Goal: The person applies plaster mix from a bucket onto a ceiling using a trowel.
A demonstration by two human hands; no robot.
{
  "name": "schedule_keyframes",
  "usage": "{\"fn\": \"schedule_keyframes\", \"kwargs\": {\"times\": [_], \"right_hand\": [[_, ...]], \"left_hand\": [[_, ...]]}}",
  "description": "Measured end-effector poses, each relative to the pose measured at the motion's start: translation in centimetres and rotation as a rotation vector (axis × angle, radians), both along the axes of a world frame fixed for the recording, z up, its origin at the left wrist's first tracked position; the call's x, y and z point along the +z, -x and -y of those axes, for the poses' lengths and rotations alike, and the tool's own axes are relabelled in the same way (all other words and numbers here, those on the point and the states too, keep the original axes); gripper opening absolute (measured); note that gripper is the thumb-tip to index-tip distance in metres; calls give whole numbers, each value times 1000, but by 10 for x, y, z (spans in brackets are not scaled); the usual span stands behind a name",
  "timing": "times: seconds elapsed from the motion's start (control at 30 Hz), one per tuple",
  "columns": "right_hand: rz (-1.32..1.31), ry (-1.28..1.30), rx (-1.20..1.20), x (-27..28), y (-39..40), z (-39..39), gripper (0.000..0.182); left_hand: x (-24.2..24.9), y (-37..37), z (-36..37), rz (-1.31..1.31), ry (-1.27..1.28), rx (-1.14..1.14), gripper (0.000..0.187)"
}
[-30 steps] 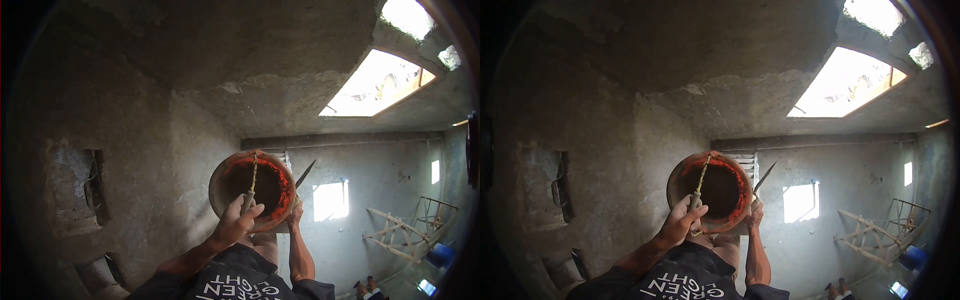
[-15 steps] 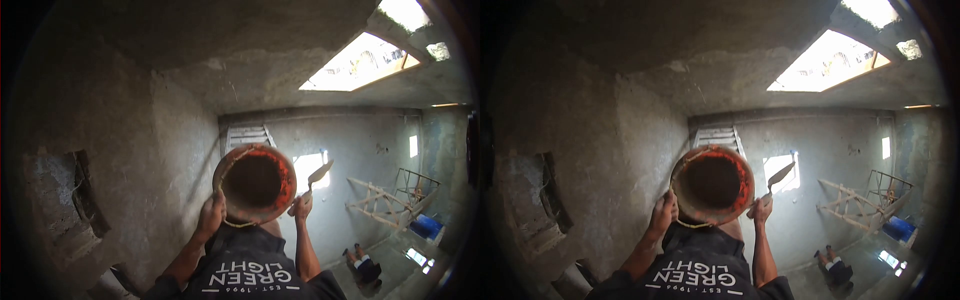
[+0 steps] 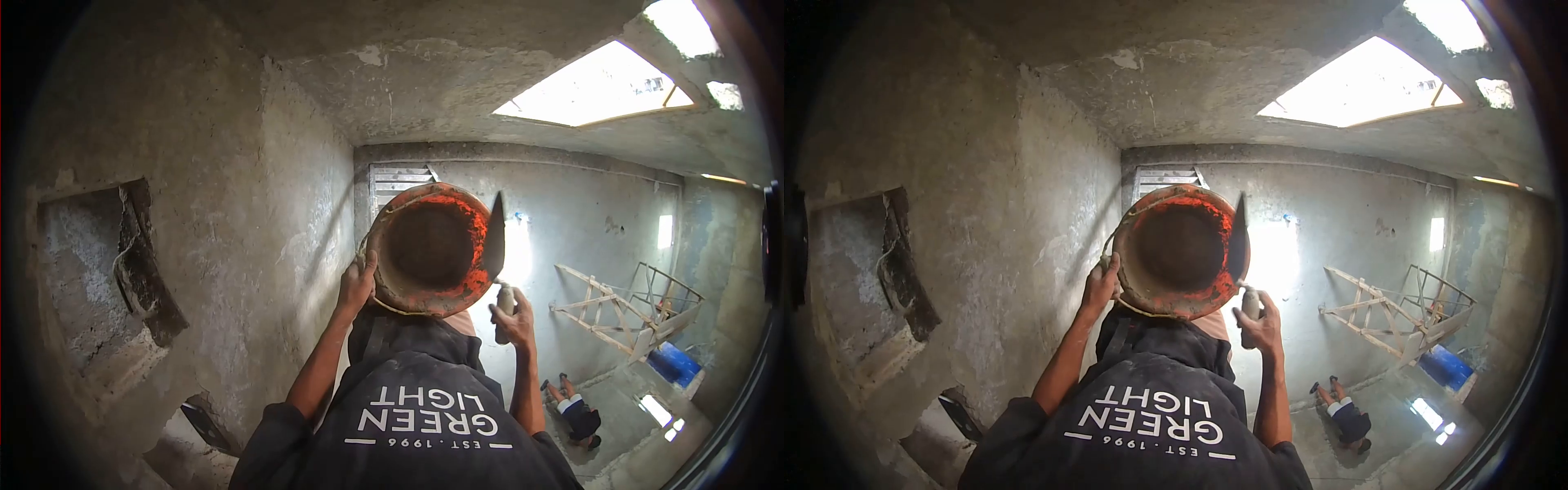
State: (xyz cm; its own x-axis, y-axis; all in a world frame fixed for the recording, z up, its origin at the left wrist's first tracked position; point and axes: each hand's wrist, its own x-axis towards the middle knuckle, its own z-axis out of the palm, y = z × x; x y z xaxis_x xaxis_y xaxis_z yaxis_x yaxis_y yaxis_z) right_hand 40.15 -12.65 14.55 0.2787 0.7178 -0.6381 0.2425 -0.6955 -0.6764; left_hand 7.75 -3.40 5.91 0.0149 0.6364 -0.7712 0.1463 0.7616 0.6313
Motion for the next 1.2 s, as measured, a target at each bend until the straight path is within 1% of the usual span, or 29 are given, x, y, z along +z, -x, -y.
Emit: {"fn": "schedule_keyframes", "kwargs": {"times": [0.07,0.1,0.13,0.2,0.23,0.27,0.33,0.37,0.4,0.47,0.5,0.53,0.6,0.63,0.7,0.77,0.83,0.9,0.93,1.0,1.1,1.2], "right_hand": [[7,54,134,1,-2,0,46],[-3,9,146,10,0,-5,46],[-14,-31,155,20,2,-11,47],[245,-158,423,20,-9,-14,46],[293,-132,476,22,-10,-19,45],[329,-130,525,19,-16,-20,44],[392,-93,591,16,-25,-30,42],[414,-4,603,28,-25,-41,40],[421,-2,608,24,-31,-45,40],[510,3,643,13,-42,-49,39],[619,-14,701,15,-41,-55,38],[669,-28,718,8,-46,-56,37],[730,-109,798,-1,-55,-63,31],[731,-109,804,-3,-57,-69,31],[742,-13,967,-5,-56,-81,26],[787,1,972,-3,-47,-87,25],[835,16,978,-4,-47,-90,24],[917,-37,1032,-15,-51,-86,25],[915,-42,1031,-21,-53,-84,25],[963,-119,1033,-23,-54,-80,21],[929,-54,1012,-12,-54,-84,22],[871,-64,999,-30,-64,-85,27]], "left_hand": [[8,-5,-2,-112,-76,-45,55],[6,-6,-2,-167,-129,-76,58],[0,-5,0,-166,-125,-76,58],[-13,-2,6,-287,-210,-189,73],[-10,-5,4,-357,-241,-220,74],[-8,-6,5,-356,-227,-221,74],[19,-22,-11,-232,-184,-224,72],[30,-32,-15,-271,-255,-216,66],[31,-39,-15,-264,-254,-210,66],[32,-50,-14,-393,-502,-233,60],[48,-52,-19,-358,-476,-269,57],[48,-54,-19,-357,-469,-265,57],[48,-59,-20,-378,-534,-309,56],[58,-63,-21,-416,-519,-309,65],[66,-70,-25,-366,-526,-307,67],[67,-74,-25,-322,-538,-311,68],[65,-80,-24,-389,-584,-301,67],[66,-83,-21,-382,-553,-316,65],[67,-83,-21,-375,-524,-334,63],[68,-85,-18,-365,-518,-335,62],[69,-87,-17,-347,-512,-335,60],[72,-91,-17,-342,-518,-335,58]]}}
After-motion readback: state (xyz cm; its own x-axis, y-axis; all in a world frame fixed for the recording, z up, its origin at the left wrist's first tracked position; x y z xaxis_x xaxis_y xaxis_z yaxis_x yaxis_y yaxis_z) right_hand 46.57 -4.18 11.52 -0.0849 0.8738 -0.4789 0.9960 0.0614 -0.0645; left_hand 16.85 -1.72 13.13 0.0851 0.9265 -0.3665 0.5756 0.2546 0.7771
